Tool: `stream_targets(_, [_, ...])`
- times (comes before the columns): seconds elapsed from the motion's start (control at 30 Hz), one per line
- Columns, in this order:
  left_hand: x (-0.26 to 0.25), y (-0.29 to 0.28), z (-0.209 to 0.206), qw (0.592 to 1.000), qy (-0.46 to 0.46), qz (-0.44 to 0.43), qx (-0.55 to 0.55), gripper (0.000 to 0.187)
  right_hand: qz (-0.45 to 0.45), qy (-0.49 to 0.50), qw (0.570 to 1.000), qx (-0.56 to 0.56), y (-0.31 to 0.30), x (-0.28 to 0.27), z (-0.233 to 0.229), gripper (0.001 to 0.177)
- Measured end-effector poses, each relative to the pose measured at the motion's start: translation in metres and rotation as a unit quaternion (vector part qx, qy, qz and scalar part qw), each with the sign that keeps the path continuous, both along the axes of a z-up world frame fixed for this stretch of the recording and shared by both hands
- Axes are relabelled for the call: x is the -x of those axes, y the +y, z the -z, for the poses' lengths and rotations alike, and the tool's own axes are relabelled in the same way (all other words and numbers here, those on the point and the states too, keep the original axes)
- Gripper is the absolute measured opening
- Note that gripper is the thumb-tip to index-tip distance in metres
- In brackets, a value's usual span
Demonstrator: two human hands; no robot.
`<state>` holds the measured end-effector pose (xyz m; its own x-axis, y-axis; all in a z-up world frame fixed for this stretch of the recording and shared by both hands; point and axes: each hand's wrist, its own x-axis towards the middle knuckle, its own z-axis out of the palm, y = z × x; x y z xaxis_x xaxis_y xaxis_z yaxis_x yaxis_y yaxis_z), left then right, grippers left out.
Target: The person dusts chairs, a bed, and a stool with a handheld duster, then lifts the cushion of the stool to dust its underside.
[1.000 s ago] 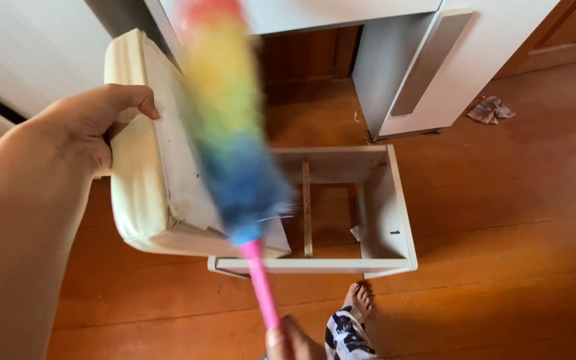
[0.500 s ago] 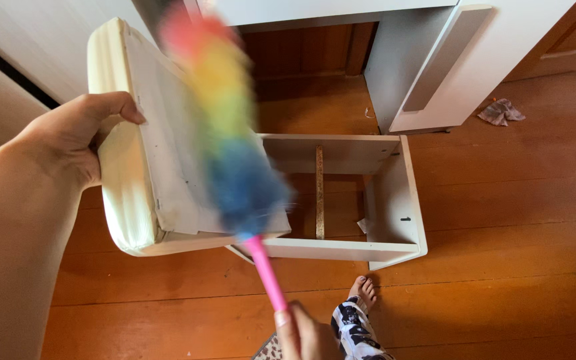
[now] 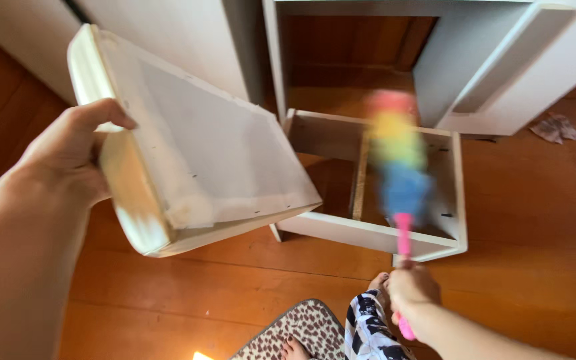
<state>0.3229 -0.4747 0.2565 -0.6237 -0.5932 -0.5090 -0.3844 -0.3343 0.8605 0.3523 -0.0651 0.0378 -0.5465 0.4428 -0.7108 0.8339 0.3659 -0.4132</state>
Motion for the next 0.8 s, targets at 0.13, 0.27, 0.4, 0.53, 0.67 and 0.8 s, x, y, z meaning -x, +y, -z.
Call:
stream_targets(0.13, [-0.017,0.000,0.001,1.000,-0.009,0.006,0.002,0.084,0.082,0.070,0.994,0.021,-0.010,0.014,0.000,0.039])
stream_targets(0.27, [-0.020,0.004,0.000,1.000,0.000,-0.003,0.001,0.087,-0.214,0.023,0.976,0.004,-0.043,0.018,-0.023,0.046])
stream_targets(0.4, [-0.023,0.007,0.004,1.000,-0.004,0.013,0.008,0.090,-0.324,0.004,0.945,-0.032,-0.044,0.017,-0.041,0.040])
stream_targets(0.53, [-0.036,0.007,0.006,1.000,0.003,-0.004,-0.003,0.092,-0.132,0.006,0.991,-0.031,-0.002,0.013,-0.019,0.032])
stream_targets(0.67, [-0.045,0.011,0.007,0.999,0.018,-0.029,-0.011,0.092,0.086,0.085,0.991,0.060,0.041,0.030,0.015,0.025])
stream_targets(0.8, [-0.041,0.010,0.012,1.000,0.015,-0.021,0.001,0.094,0.076,0.091,0.988,0.097,0.014,0.030,0.007,0.022])
